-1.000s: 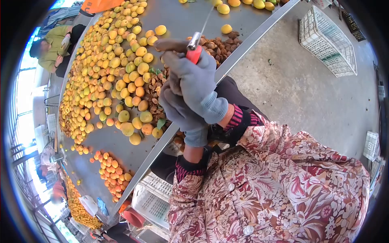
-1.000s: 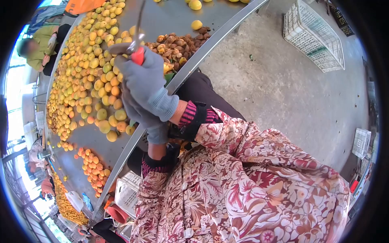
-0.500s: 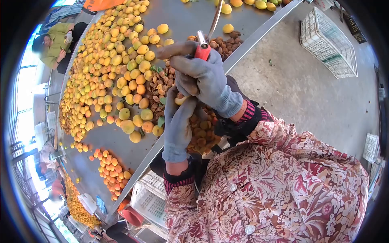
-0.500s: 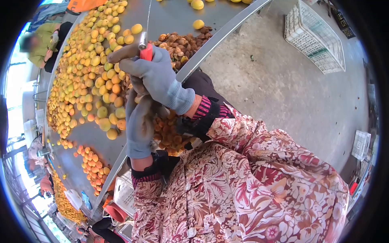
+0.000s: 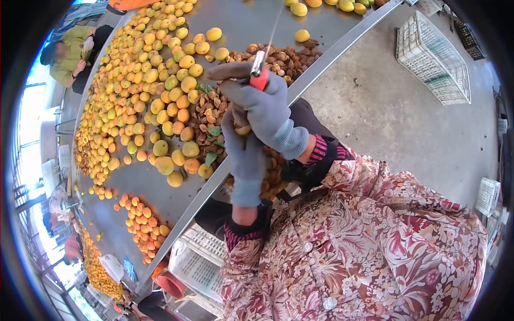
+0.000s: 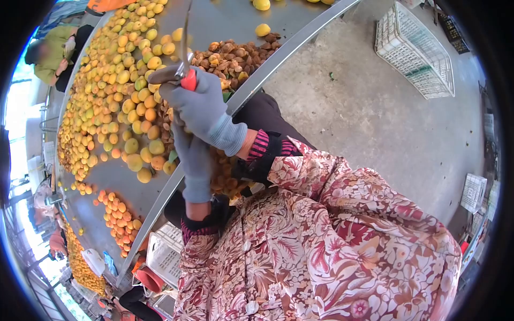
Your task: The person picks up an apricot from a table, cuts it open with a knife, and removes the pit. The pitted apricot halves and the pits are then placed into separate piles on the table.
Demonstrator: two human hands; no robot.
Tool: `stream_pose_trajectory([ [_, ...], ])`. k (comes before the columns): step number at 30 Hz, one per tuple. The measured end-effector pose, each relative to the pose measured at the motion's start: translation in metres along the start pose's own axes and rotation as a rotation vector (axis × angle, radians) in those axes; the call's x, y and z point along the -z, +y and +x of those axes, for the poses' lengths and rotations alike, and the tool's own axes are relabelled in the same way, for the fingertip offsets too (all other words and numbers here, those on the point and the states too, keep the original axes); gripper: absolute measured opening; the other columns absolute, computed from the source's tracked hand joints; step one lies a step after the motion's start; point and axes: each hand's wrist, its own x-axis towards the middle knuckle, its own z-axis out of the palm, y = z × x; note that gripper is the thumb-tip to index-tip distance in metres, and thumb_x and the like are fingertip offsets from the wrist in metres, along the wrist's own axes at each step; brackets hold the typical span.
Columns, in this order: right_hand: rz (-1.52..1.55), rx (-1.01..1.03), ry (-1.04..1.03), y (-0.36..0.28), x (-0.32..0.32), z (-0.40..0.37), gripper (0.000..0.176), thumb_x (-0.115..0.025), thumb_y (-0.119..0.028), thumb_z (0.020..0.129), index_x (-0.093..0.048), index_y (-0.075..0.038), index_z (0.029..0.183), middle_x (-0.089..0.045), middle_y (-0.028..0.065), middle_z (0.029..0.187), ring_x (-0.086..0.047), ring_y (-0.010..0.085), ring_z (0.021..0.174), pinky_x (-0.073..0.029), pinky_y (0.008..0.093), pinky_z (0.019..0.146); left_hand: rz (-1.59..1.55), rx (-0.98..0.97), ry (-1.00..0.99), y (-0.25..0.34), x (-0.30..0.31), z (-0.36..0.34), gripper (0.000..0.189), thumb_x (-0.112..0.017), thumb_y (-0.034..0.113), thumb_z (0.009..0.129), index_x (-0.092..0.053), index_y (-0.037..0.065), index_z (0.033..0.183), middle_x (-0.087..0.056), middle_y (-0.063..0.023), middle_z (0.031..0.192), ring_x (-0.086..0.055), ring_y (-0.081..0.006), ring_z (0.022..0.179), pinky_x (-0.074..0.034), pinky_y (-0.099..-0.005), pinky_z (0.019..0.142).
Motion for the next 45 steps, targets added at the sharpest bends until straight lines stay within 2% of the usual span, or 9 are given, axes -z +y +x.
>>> stream_pose_trajectory([
  [5,0.060,-0.065,-0.129,-0.005,0.002,-0.002,0.017,-0.057,-0.004,0.080,-0.064,0.001,0.096,-0.047,-0.0022,0.054,-0.040,0.0042,0.040,-0.031,0.0195,0.038,-0.837,0.626,-0.286,0.042,0.029,0.010,0.043,-0.047,0.005,0.086,-0.037,0.002,0.128,-0.051,-0.0121,0.121,-0.055,-0.0243,0.107,-0.047,-0.0314,0.084],
  [9,0.033,-0.074,-0.115,-0.008,0.002,-0.004,0.020,-0.050,-0.002,0.086,-0.062,0.002,0.102,-0.045,-0.0037,0.052,-0.033,0.0026,0.037,-0.025,0.0198,0.035,-0.817,0.599,-0.342,0.044,0.028,0.007,0.042,-0.045,0.005,0.087,-0.038,0.002,0.128,-0.051,-0.0114,0.120,-0.056,-0.0233,0.104,-0.047,-0.0287,0.081],
  [11,0.020,-0.080,-0.120,-0.008,0.003,-0.004,0.020,-0.052,-0.002,0.085,-0.063,0.001,0.101,-0.047,-0.0035,0.053,-0.036,0.0021,0.039,-0.026,0.0195,0.035,0.283,-0.009,-0.417,0.049,0.025,0.005,0.030,-0.045,0.005,0.087,-0.040,0.000,0.116,-0.051,-0.0064,0.093,-0.055,-0.0088,0.070,-0.046,-0.0207,0.058],
  [14,-0.067,-0.057,-0.118,-0.003,-0.002,-0.005,0.019,-0.053,0.000,0.084,-0.064,0.001,0.100,-0.050,-0.0032,0.057,-0.039,0.0017,0.041,-0.028,0.0187,0.036,-0.359,0.499,-0.233,0.047,0.016,0.004,0.029,-0.047,0.005,0.086,-0.041,0.003,0.113,-0.049,-0.0027,0.083,-0.054,-0.0075,0.068,-0.045,-0.0196,0.058],
  [20,-0.244,0.049,-0.054,0.014,-0.008,-0.006,0.019,-0.058,-0.008,0.081,-0.066,-0.006,0.098,-0.062,-0.0009,0.070,-0.056,0.0084,0.067,-0.046,0.0240,0.063,0.100,0.135,-0.163,-0.028,0.015,-0.005,0.044,-0.061,0.016,0.081,-0.040,0.003,0.117,-0.062,-0.0143,0.094,-0.064,-0.0249,0.078,-0.049,-0.0340,0.065],
  [23,-0.480,0.316,0.051,0.040,-0.016,-0.002,0.013,-0.059,-0.003,0.082,-0.066,-0.006,0.093,-0.053,-0.0049,0.065,-0.045,0.0012,0.049,-0.036,0.0186,0.042,0.299,0.050,-0.176,-0.047,0.010,-0.011,0.049,-0.064,0.018,0.078,-0.040,0.002,0.118,-0.061,-0.0216,0.103,-0.062,-0.0342,0.088,-0.048,-0.0402,0.072],
  [29,-0.044,-0.100,0.185,0.008,-0.026,0.024,0.014,-0.059,-0.008,0.081,-0.065,-0.004,0.093,-0.056,-0.0007,0.065,-0.051,0.0079,0.050,-0.041,0.0226,0.044,0.233,-0.022,-0.047,-0.040,0.009,0.008,0.052,-0.062,0.011,0.079,-0.041,0.001,0.125,-0.061,-0.0183,0.103,-0.062,-0.0284,0.091,-0.048,-0.0358,0.077],
  [33,-0.141,-0.093,-0.063,-0.031,0.008,0.031,0.014,-0.061,-0.007,0.080,-0.067,-0.004,0.093,-0.057,-0.0011,0.067,-0.047,0.0047,0.046,-0.036,0.0187,0.040,-0.727,0.449,-0.156,0.019,0.017,0.014,0.049,-0.054,-0.001,0.080,-0.040,0.002,0.127,-0.057,-0.0131,0.109,-0.061,-0.0216,0.087,-0.049,-0.0327,0.080],
  [45,-0.536,-0.346,-0.698,0.005,0.058,0.003,0.032,-0.066,-0.007,0.082,-0.058,0.000,0.112,-0.064,0.0051,0.096,-0.060,0.0094,0.082,-0.051,0.0210,0.068,0.028,0.213,-0.474,0.044,0.041,0.003,0.057,-0.041,-0.001,0.075,-0.031,0.000,0.131,-0.057,-0.0147,0.101,-0.061,-0.0219,0.079,-0.052,-0.0291,0.066],
])
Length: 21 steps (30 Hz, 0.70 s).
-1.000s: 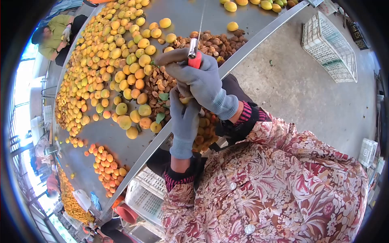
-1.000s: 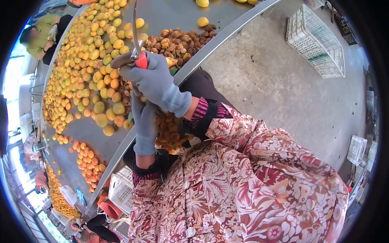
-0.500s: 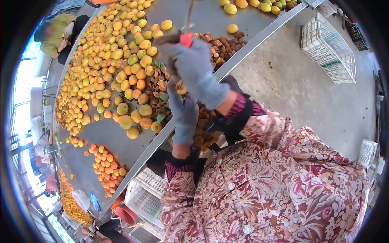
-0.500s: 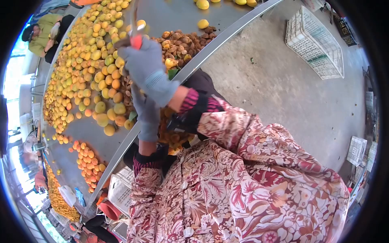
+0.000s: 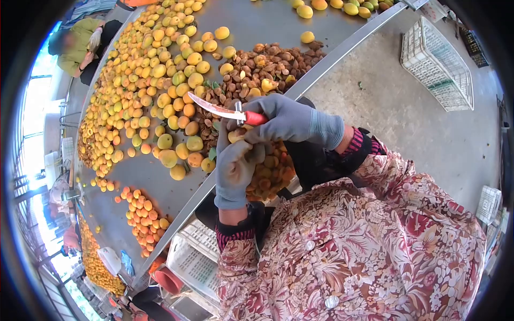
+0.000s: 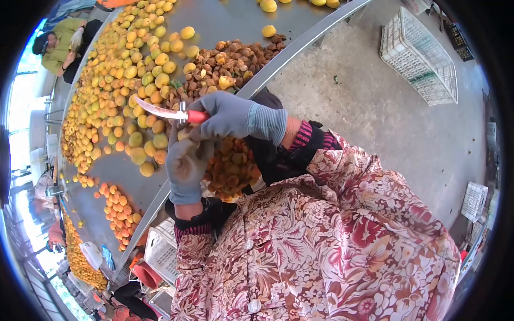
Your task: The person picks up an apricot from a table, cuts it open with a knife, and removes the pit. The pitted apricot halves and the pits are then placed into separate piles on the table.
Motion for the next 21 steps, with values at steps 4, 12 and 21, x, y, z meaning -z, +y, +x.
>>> stream_pose_trajectory([
  [4,0.168,-0.059,-0.049,-0.007,0.004,-0.007,0.028,-0.071,-0.018,0.079,-0.063,-0.004,0.102,-0.059,-0.0060,0.076,-0.051,0.0030,0.065,-0.041,0.0185,0.056,-0.922,0.241,-0.039,0.006,-0.007,-0.004,0.048,-0.040,0.006,0.084,-0.031,0.001,0.131,-0.057,-0.0150,0.099,-0.060,-0.0232,0.073,-0.052,-0.0299,0.061],
  [12,-0.288,0.246,0.187,0.003,-0.013,-0.022,0.030,-0.062,-0.027,0.088,-0.057,0.000,0.100,-0.058,0.0024,0.087,-0.052,0.0092,0.082,-0.045,0.0274,0.077,-0.887,0.115,0.040,0.005,-0.020,-0.008,0.051,-0.045,0.029,0.093,-0.030,0.001,0.134,-0.052,-0.0102,0.112,-0.060,-0.0189,0.090,-0.052,-0.0289,0.071],
  [21,0.184,-0.028,0.472,0.013,-0.015,-0.005,0.023,-0.064,-0.022,0.082,-0.063,0.001,0.083,-0.063,0.0032,0.072,-0.059,0.0096,0.064,-0.049,0.0247,0.061,-0.607,0.068,-0.017,0.008,-0.027,-0.002,0.066,-0.043,0.001,0.079,-0.020,0.001,0.141,-0.044,-0.0123,0.126,-0.052,-0.0167,0.105,-0.041,-0.0276,0.093],
])
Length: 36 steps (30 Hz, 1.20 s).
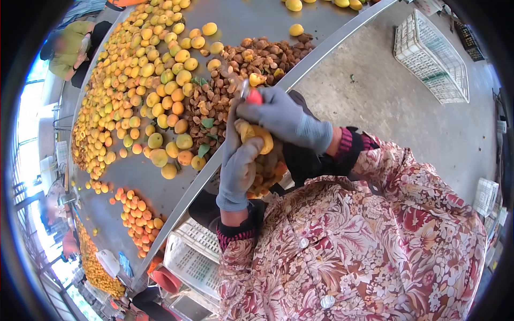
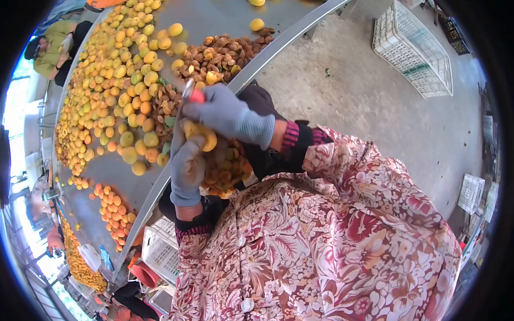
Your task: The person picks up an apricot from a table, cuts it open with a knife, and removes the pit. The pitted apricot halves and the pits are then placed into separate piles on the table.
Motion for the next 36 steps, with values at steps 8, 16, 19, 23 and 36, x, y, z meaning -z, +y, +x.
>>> stream_pose_trajectory([
  [8,0.320,-0.090,-0.234,-0.007,0.003,-0.004,0.024,-0.065,-0.020,0.085,-0.063,-0.001,0.101,-0.062,0.0021,0.080,-0.057,0.0059,0.066,-0.047,0.0208,0.058,-0.297,0.065,0.007,0.009,0.019,0.000,0.082,-0.042,-0.007,0.071,-0.013,0.012,0.145,-0.044,-0.0159,0.125,-0.060,-0.0227,0.090,-0.052,-0.0311,0.074],
  [16,-0.602,0.360,-0.505,-0.013,0.008,0.002,0.022,-0.061,-0.021,0.086,-0.059,-0.002,0.098,-0.056,0.0044,0.088,-0.054,0.0138,0.083,-0.043,0.0273,0.075,-0.062,0.162,0.193,0.001,0.023,-0.005,0.055,-0.046,-0.008,0.074,-0.040,0.005,0.127,-0.058,-0.0084,0.095,-0.058,-0.0128,0.063,-0.045,-0.0209,0.050],
  [19,-0.596,0.253,-0.368,-0.004,0.001,0.000,0.023,-0.062,-0.022,0.084,-0.059,-0.002,0.094,-0.059,0.0055,0.083,-0.058,0.0144,0.076,-0.046,0.0265,0.070,0.066,0.182,0.194,-0.002,0.022,-0.006,0.061,-0.049,-0.008,0.074,-0.036,0.004,0.132,-0.058,-0.0074,0.094,-0.057,-0.0114,0.062,-0.045,-0.0203,0.049],
  [23,0.207,-0.132,-0.049,0.000,-0.009,0.005,0.023,-0.064,-0.024,0.082,-0.062,-0.002,0.089,-0.062,0.0029,0.076,-0.059,0.0102,0.068,-0.048,0.0244,0.064,0.004,0.022,0.155,0.005,0.021,-0.004,0.086,-0.048,-0.007,0.069,-0.011,0.011,0.145,-0.054,-0.0102,0.106,-0.057,-0.0105,0.076,-0.049,-0.0208,0.059],
  [36,-0.635,0.120,-0.137,0.010,-0.009,0.015,0.038,-0.070,-0.031,0.075,-0.063,-0.001,0.098,-0.065,0.0087,0.078,-0.063,0.0139,0.072,-0.050,0.0267,0.069,0.273,0.044,0.261,-0.013,0.023,-0.002,0.075,-0.053,-0.001,0.069,-0.024,0.002,0.139,-0.047,-0.0135,0.121,-0.052,-0.0190,0.103,-0.044,-0.0284,0.087],
])
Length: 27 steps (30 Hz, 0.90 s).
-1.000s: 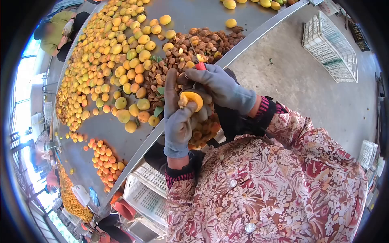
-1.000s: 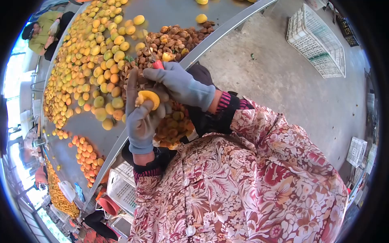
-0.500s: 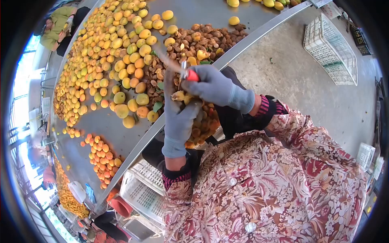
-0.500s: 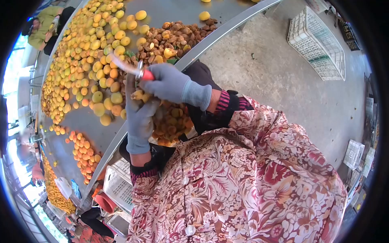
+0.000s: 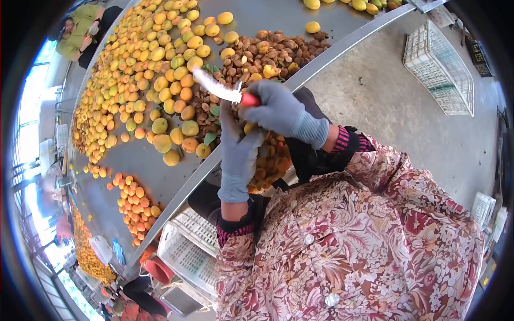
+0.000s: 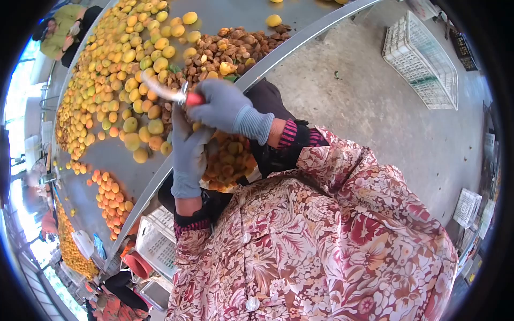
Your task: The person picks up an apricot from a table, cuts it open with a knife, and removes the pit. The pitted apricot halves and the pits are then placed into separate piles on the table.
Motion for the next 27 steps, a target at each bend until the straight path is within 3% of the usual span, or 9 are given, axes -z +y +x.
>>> stream_pose_trajectory([
  [3,0.510,-0.202,0.316,0.008,0.007,0.017,0.025,-0.070,-0.025,0.079,-0.063,-0.002,0.084,-0.064,0.0046,0.072,-0.058,0.0101,0.060,-0.047,0.0235,0.055,-0.002,0.028,0.063,-0.015,0.010,-0.020,0.064,-0.054,0.005,0.074,-0.032,-0.001,0.133,-0.049,-0.0153,0.121,-0.054,-0.0208,0.104,-0.044,-0.0302,0.088],
  [5,0.746,-0.321,0.278,0.010,0.020,0.023,0.024,-0.070,-0.026,0.080,-0.061,-0.003,0.079,-0.062,0.0045,0.067,-0.052,0.0076,0.050,-0.040,0.0209,0.042,0.431,-0.045,-0.062,-0.027,0.019,-0.042,0.052,-0.052,0.012,0.075,-0.045,0.000,0.124,-0.057,-0.0128,0.106,-0.056,-0.0192,0.094,-0.045,-0.0269,0.082],
  [6,0.805,-0.349,0.280,0.010,0.023,0.025,0.019,-0.069,-0.021,0.081,-0.059,-0.005,0.076,-0.062,0.0052,0.065,-0.046,0.0068,0.042,-0.032,0.0193,0.036,0.505,-0.018,-0.005,-0.031,0.022,-0.052,0.044,-0.054,0.012,0.077,-0.050,-0.001,0.119,-0.058,-0.0126,0.107,-0.059,-0.0206,0.089,-0.046,-0.0289,0.081],
  [11,0.848,-0.381,0.323,0.015,0.023,0.026,0.015,-0.062,-0.014,0.085,-0.061,0.001,0.083,-0.062,0.0083,0.067,-0.050,0.0078,0.042,-0.035,0.0208,0.034,0.750,-0.289,0.286,-0.040,0.058,-0.065,0.033,-0.058,0.009,0.079,-0.057,0.001,0.111,-0.063,-0.0082,0.088,-0.059,-0.0166,0.074,-0.048,-0.0262,0.070],
  [13,0.864,-0.341,0.251,0.017,0.026,0.024,0.020,-0.061,-0.018,0.087,-0.061,0.001,0.081,-0.062,0.0089,0.067,-0.049,0.0088,0.041,-0.034,0.0215,0.035,0.626,-0.142,0.542,-0.032,0.086,-0.061,0.025,-0.057,0.013,0.084,-0.059,0.001,0.105,-0.063,-0.0081,0.081,-0.055,-0.0125,0.061,-0.045,-0.0243,0.057],
  [17,0.832,-0.335,0.211,0.017,0.028,0.023,0.026,-0.061,-0.023,0.087,-0.061,0.002,0.079,-0.062,0.0107,0.066,-0.048,0.0102,0.039,-0.034,0.0228,0.033,0.779,-0.043,0.559,-0.027,0.136,-0.020,0.024,-0.057,0.019,0.085,-0.059,0.001,0.101,-0.062,-0.0122,0.075,-0.061,-0.0218,0.068,-0.047,-0.0309,0.065],
  [19,0.812,-0.366,0.216,0.015,0.026,0.025,0.027,-0.061,-0.024,0.087,-0.061,0.002,0.079,-0.062,0.0105,0.065,-0.049,0.0104,0.039,-0.034,0.0227,0.032,0.893,0.365,0.453,-0.026,0.139,0.004,0.027,-0.057,0.022,0.085,-0.058,-0.001,0.098,-0.060,-0.0128,0.072,-0.059,-0.0197,0.067,-0.047,-0.0297,0.065],
  [22,0.781,-0.398,0.215,0.015,0.026,0.026,0.027,-0.060,-0.024,0.088,-0.061,0.001,0.079,-0.062,0.0098,0.064,-0.050,0.0107,0.039,-0.035,0.0224,0.032,1.158,0.282,0.502,-0.040,0.134,0.021,0.033,-0.062,0.021,0.082,-0.056,-0.003,0.104,-0.060,-0.0120,0.075,-0.059,-0.0188,0.071,-0.047,-0.0290,0.067],
  [27,0.867,-0.290,0.158,0.018,0.028,0.021,0.020,-0.060,-0.019,0.087,-0.061,0.000,0.080,-0.062,0.0085,0.064,-0.053,0.0124,0.040,-0.038,0.0231,0.033,0.331,-0.127,0.494,-0.025,0.119,-0.004,0.042,-0.062,0.006,0.079,-0.049,0.000,0.118,-0.056,-0.0151,0.109,-0.058,-0.0216,0.092,-0.048,-0.0312,0.079],
])
